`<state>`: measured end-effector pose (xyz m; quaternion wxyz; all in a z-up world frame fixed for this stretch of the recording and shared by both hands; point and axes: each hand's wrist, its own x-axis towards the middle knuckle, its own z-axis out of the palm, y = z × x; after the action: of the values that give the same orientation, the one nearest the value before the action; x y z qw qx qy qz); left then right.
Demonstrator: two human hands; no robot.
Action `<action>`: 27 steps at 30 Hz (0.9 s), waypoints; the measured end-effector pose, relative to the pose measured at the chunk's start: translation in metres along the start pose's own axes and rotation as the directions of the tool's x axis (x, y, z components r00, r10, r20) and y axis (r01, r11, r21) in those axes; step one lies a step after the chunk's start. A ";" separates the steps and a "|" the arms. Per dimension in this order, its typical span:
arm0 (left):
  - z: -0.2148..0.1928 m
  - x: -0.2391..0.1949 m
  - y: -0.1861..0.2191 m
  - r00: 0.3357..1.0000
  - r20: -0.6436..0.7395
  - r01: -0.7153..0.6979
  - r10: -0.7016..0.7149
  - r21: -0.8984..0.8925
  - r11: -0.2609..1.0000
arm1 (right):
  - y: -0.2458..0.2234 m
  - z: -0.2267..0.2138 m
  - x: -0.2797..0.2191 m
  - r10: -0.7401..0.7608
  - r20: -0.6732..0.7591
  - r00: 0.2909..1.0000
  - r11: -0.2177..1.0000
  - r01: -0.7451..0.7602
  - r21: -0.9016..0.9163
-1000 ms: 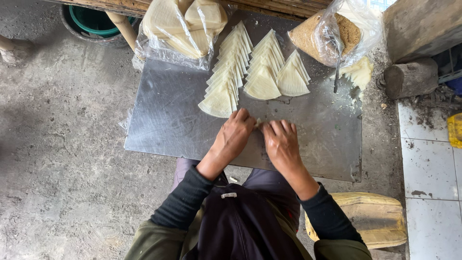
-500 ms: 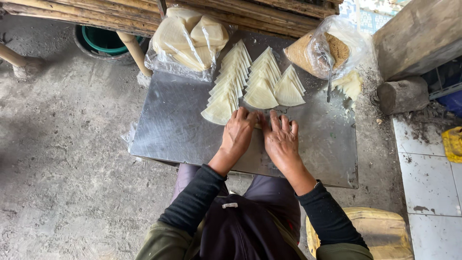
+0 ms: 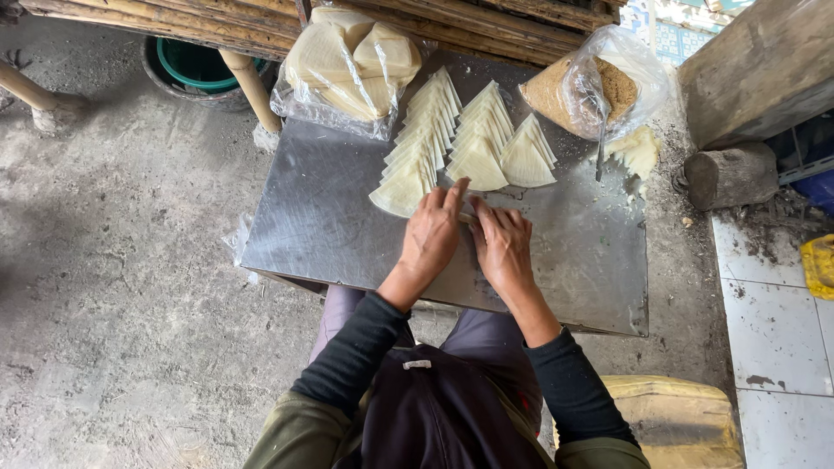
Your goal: The person folds thin triangular wrappers into cones, scoops a granular filling into each cone using a spoon, and seals them into triangular packets. The finished packets are stacked on the metal table.
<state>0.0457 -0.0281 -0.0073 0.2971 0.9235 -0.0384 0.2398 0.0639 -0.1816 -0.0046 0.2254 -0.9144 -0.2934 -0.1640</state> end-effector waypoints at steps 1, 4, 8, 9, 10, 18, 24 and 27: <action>-0.006 -0.002 -0.002 1.000 -0.011 0.003 -0.003 0.004 1.000 | 0.000 -0.001 0.002 -0.014 -0.017 1.000 1.000 0.014 -0.001; -0.031 -0.015 -0.018 0.996 -0.070 0.055 -0.053 0.022 0.998 | -0.005 -0.009 0.000 -0.019 -0.060 0.998 0.999 0.021 0.042; -0.067 -0.027 -0.049 0.963 -0.214 0.182 -0.161 0.082 0.980 | -0.019 -0.035 -0.030 -0.039 -0.195 0.980 0.959 0.092 0.267; -0.072 -0.028 -0.055 0.955 -0.241 0.206 -0.175 0.108 0.973 | -0.024 -0.045 -0.047 -0.024 -0.149 0.989 0.928 0.077 0.364; -0.075 -0.029 -0.059 0.952 -0.243 0.217 -0.186 0.104 0.971 | -0.028 -0.055 -0.065 -0.016 -0.098 0.995 0.888 0.059 0.456; -0.068 -0.028 -0.068 0.957 -0.213 0.220 -0.196 0.094 0.971 | -0.021 0.012 -0.150 -0.034 0.551 0.834 0.884 -0.233 0.405; -0.071 -0.027 -0.065 0.953 -0.236 0.209 -0.192 0.049 0.977 | 0.042 0.126 -0.162 0.052 0.291 0.955 0.985 -0.097 0.144; -0.073 -0.024 -0.061 0.951 -0.226 0.227 -0.211 0.047 0.973 | 0.052 0.144 -0.168 -0.228 0.115 0.967 0.960 0.243 -0.138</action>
<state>0.0071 0.0618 0.0015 0.2906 0.9000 0.1059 0.3073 -0.0104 -0.2243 -0.2156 0.1197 -0.8944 -0.3975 -0.1664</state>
